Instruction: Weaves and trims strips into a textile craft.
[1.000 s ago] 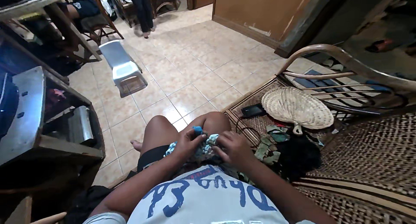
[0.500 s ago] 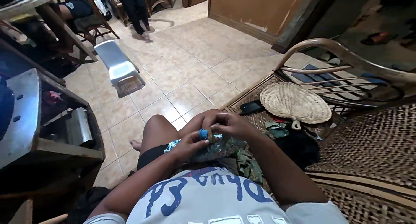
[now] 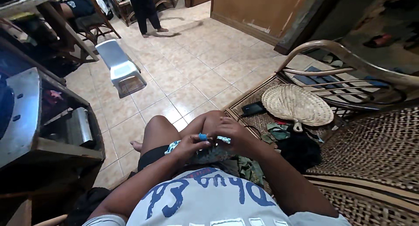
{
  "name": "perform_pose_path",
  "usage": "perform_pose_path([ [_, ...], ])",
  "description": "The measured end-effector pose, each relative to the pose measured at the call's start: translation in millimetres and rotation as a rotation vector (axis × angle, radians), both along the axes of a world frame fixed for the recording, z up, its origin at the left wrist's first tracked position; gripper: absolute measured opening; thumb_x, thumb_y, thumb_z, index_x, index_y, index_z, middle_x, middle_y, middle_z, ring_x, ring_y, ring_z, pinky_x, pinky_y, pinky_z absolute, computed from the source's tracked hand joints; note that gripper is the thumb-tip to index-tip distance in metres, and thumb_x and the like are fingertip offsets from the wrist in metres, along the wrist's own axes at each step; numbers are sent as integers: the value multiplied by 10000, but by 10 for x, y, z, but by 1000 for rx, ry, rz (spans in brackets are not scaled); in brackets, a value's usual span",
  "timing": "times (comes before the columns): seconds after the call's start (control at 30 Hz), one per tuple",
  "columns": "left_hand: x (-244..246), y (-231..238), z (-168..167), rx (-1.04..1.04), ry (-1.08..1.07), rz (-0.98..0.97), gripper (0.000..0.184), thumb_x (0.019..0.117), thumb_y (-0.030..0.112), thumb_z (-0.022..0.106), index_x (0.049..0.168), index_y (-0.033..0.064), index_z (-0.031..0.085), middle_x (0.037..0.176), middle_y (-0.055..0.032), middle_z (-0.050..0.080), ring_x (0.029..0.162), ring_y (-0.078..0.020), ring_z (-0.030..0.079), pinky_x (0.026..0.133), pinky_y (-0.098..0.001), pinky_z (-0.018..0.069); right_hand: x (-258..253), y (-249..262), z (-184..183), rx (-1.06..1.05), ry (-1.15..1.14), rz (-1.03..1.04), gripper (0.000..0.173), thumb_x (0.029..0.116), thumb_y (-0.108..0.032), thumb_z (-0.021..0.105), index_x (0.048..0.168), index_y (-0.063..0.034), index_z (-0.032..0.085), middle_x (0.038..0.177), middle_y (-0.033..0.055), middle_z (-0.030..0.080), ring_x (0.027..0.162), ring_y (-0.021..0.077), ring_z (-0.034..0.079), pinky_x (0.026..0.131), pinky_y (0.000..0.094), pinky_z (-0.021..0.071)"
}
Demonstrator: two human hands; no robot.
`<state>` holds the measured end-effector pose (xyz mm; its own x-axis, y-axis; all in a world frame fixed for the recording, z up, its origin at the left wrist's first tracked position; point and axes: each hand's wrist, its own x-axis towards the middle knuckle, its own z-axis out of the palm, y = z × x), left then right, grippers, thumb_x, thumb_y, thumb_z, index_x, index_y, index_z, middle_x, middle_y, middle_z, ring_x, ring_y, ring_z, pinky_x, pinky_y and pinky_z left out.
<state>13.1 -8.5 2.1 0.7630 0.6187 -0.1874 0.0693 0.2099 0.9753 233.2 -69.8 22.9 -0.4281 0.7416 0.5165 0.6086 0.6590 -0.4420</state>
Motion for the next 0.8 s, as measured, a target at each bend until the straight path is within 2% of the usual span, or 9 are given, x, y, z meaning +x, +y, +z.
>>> perform_pose_path([
  [0.07,-3,10,2,-11,-14,-1,113,987,97,616,1044,46,699,949,43,711,892,-30,666,861,-257,559,-30,-21,-19,25,-5,-29,214,831,-74,707,1043,-71,738,901,51,730,901,210,691,976,479,508],
  [0.17,-9,12,4,-28,-22,-3,113,983,95,618,1043,46,700,945,38,718,891,-38,673,858,-262,562,-75,-17,-60,107,-43,-63,209,823,-103,698,1028,-86,736,890,60,712,882,230,680,900,459,530],
  [0.3,-2,15,-7,-59,-39,-36,166,1003,91,587,1141,18,647,1010,11,701,941,-57,668,896,-275,556,-136,34,-155,205,-11,-110,98,895,-126,666,952,-98,741,909,50,723,908,196,679,913,380,528],
  [0.43,-5,29,1,-112,-43,-55,238,1029,102,553,1245,4,570,1057,-9,686,963,-70,666,906,-282,557,-191,116,-378,226,99,-155,136,881,-119,678,987,-76,751,966,88,729,942,229,674,884,379,540],
  [0.5,-7,27,-18,-137,-51,-9,222,1024,97,567,1223,1,581,1039,-20,694,943,-85,675,893,-293,566,-196,129,-425,180,162,-185,181,909,-110,645,1040,-51,754,998,109,720,963,240,671,889,395,545],
  [0.57,-11,30,-29,-155,-54,34,191,1025,92,567,1193,3,592,1029,-33,697,933,-99,679,886,-300,570,-110,143,-398,68,240,-168,223,975,-182,590,1031,-36,748,996,92,722,984,196,673,913,386,542],
  [0.67,-3,27,-47,-160,-59,79,155,1029,87,562,1154,4,597,999,-35,696,897,-99,677,855,-289,573,148,114,-299,-254,283,56,314,993,-330,625,997,-39,742,1001,28,722,1008,76,645,933,289,524],
  [0.73,10,27,-42,-155,-56,93,151,1034,89,555,1146,-2,599,995,-38,691,888,-99,671,849,-284,567,238,88,-269,-349,197,132,262,943,-266,700,1067,-42,753,1051,55,735,1047,130,655,968,336,517],
  [0.8,25,21,-34,-142,-51,110,139,1033,93,560,1128,2,605,982,-33,693,877,-93,670,840,-277,565,227,57,-243,-371,148,128,232,944,-204,692,1089,-33,753,1059,88,735,1055,180,657,975,376,508],
])
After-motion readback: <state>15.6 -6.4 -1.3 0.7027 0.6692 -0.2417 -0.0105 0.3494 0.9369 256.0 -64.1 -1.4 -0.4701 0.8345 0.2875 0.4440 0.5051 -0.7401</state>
